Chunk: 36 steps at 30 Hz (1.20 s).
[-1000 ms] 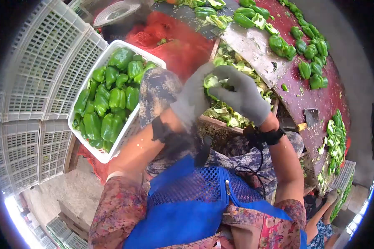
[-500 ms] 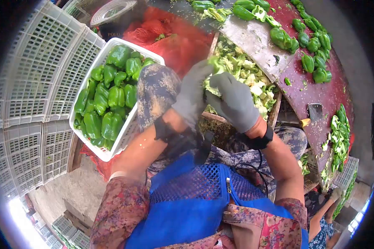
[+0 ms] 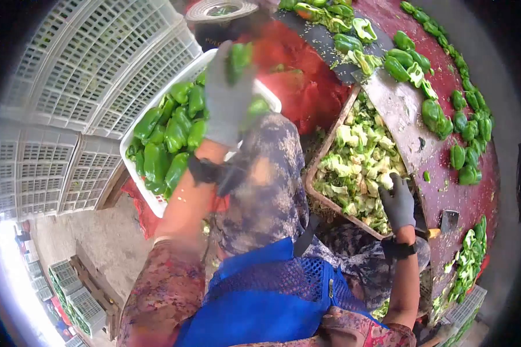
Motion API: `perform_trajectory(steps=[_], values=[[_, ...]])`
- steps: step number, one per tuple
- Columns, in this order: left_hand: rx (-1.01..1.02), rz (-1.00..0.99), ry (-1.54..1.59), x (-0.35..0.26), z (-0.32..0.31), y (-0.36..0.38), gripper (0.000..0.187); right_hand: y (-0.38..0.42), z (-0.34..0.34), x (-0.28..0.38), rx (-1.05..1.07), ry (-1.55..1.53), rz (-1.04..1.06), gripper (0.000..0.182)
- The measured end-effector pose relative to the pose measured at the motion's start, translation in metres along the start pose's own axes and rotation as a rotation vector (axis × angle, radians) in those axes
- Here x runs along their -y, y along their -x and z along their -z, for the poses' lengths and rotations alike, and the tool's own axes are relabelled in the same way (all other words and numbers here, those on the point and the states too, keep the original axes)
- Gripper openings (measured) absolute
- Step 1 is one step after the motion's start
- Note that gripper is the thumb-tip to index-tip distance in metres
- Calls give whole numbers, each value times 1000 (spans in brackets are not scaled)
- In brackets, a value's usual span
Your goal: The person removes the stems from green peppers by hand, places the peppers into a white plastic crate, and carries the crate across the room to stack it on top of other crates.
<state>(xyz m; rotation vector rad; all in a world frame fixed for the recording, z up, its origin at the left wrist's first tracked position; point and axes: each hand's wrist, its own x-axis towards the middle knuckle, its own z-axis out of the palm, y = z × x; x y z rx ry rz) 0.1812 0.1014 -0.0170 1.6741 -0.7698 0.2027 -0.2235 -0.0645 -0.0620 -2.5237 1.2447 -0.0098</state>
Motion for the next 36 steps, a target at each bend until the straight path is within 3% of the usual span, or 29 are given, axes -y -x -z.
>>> perform_trajectory(steps=[1,4,6,10,13,15,18,20,22,25,28,29,32,34,36], values=[[1,-104,-206,23,4,-8,54,-3,-6,-6,-16,-14,20,47],[186,-126,-611,89,2,-7,56,-14,-8,0,10,-66,-12,44],[410,-333,-819,156,-2,16,59,-30,-13,-5,-14,-61,35,38],[649,-266,-944,173,-10,22,56,-64,14,10,-184,-164,75,35],[656,-287,-1066,189,-21,13,56,-121,22,-5,-324,-84,102,37],[658,-268,-1107,198,-28,8,58,-168,32,-15,-274,-128,0,42],[629,-237,-1134,186,-36,0,60,-257,28,-37,-470,-66,133,47],[624,-269,-1066,196,-32,1,61,-302,34,-32,-448,-8,77,56],[615,-308,-975,202,-26,5,62,-336,27,-27,-508,-45,57,47],[628,-168,-763,185,-17,3,56,-343,25,-15,-363,115,-29,36],[526,-121,-608,153,-17,-2,50,-333,-3,-26,-407,407,98,26],[481,-125,-572,135,-19,-5,48,-311,-2,-25,-500,358,252,24],[449,-103,-311,71,-35,-20,47,-258,6,-20,-520,293,343,19],[481,164,103,13,-56,-26,47,-211,23,4,-643,127,485,19],[653,191,287,-19,-74,-28,47,-170,47,31,-681,104,578,22]])
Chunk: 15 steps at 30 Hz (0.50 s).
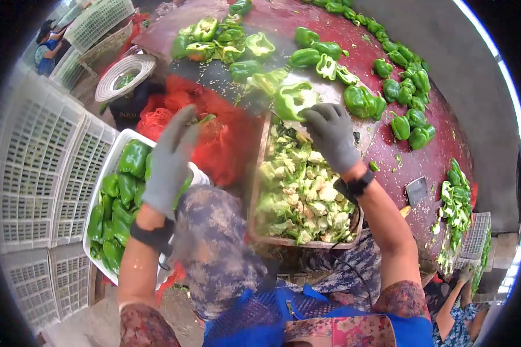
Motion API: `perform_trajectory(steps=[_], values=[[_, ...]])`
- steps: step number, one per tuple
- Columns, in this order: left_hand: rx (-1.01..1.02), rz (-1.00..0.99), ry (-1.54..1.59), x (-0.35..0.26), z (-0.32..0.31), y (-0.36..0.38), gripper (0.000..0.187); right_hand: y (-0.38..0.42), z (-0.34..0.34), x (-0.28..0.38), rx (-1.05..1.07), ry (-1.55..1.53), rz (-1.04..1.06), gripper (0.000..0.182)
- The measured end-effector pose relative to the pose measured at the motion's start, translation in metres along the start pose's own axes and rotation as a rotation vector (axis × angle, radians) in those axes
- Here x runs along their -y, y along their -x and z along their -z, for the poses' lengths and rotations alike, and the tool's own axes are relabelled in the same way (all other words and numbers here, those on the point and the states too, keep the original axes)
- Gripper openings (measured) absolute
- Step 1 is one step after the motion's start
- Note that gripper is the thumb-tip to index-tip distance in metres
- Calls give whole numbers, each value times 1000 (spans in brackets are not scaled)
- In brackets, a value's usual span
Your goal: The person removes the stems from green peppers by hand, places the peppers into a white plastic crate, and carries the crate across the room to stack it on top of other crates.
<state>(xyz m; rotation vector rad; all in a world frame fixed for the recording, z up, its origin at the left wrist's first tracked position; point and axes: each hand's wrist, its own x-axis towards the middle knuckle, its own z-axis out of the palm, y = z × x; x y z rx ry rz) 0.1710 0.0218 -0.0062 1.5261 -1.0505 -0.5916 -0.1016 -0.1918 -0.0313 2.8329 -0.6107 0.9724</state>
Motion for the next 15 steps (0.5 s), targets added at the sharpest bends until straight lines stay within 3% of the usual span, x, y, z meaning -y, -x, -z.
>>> perform_trajectory(steps=[5,7,9,11,12,13,14,15], values=[[587,506,579,-51,-42,-5,49,-7,68,71,-9,-3,204,24],[522,153,558,-56,-53,17,45,-3,70,85,3,-11,236,24],[560,524,1177,-69,-52,16,48,-6,81,100,67,-123,210,26],[541,-61,399,-68,-43,28,53,-8,92,108,52,-413,107,28],[495,-242,221,-69,-43,30,52,-5,93,106,88,-522,45,29],[479,-269,193,-75,-46,32,51,-7,95,105,38,-498,67,32],[482,-223,231,-79,-49,33,51,-8,106,113,75,-492,-36,37],[481,-140,314,-87,-53,37,50,-11,111,115,74,-422,-9,41]])
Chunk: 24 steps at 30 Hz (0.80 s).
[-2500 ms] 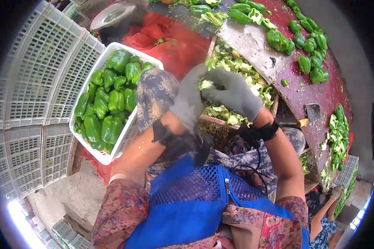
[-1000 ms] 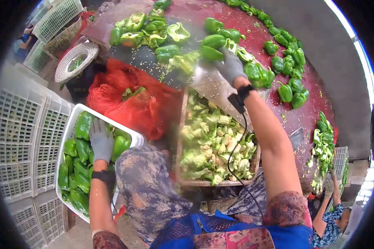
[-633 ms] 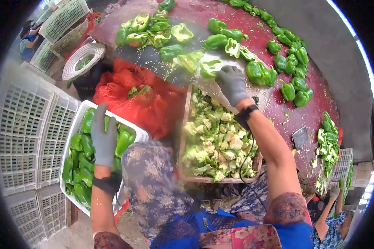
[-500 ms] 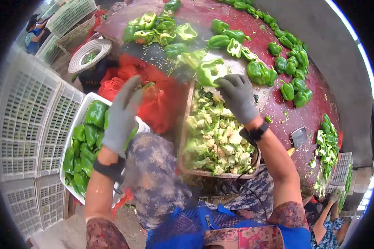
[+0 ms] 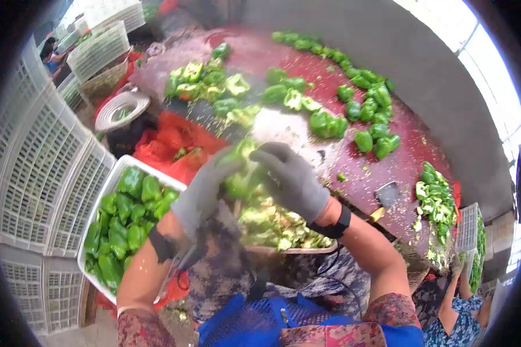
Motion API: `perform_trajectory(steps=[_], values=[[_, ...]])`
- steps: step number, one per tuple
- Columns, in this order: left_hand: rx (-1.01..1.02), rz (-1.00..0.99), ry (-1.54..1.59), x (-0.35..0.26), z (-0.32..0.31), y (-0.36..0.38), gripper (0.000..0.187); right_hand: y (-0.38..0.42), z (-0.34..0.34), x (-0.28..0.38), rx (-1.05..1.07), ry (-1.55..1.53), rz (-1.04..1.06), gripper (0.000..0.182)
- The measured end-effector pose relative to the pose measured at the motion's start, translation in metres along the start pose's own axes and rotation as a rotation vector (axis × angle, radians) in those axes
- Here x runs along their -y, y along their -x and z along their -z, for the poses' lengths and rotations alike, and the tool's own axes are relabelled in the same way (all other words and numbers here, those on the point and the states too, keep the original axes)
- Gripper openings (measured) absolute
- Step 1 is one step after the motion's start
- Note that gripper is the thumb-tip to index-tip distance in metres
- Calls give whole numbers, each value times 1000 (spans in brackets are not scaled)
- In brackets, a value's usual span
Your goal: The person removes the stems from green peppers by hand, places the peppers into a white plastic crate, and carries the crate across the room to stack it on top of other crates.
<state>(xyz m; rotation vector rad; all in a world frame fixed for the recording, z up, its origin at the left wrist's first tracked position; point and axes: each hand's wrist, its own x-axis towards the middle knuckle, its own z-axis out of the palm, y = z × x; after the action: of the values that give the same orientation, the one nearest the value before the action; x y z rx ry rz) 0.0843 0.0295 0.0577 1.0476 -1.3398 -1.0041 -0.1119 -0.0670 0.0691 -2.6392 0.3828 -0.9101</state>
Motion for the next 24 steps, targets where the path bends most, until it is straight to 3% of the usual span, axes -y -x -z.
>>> perform_trajectory(steps=[1,3,5,7,9,11,13,17,18,21,22,23,24], values=[[-52,392,566,-9,-11,1,48,-1,3,-1,8,62,23,45],[-24,439,462,-7,-18,6,48,-3,8,-10,270,127,51,46],[-51,482,346,7,-24,13,49,1,10,-5,350,173,22,47],[-130,509,222,27,-30,16,50,7,-6,-6,391,232,-101,36],[-104,459,36,25,-32,21,55,15,-14,-7,450,241,-149,34],[-110,417,-122,39,-29,27,61,23,-13,-2,365,153,-85,32],[-58,456,-87,41,-25,32,55,31,-13,2,387,98,-9,35],[-17,536,68,16,-25,36,52,33,-22,2,387,164,-116,39],[-39,549,121,-1,-29,35,49,33,-20,5,274,125,-112,38],[60,399,255,-3,-19,34,46,30,-6,9,156,-138,-240,36],[62,253,26,7,-15,40,46,33,-11,2,85,-281,-267,33],[75,251,142,-5,-20,41,46,43,-29,-15,-62,-590,-376,35],[89,251,259,-17,-26,42,46,39,-21,-15,-25,-639,-549,33]])
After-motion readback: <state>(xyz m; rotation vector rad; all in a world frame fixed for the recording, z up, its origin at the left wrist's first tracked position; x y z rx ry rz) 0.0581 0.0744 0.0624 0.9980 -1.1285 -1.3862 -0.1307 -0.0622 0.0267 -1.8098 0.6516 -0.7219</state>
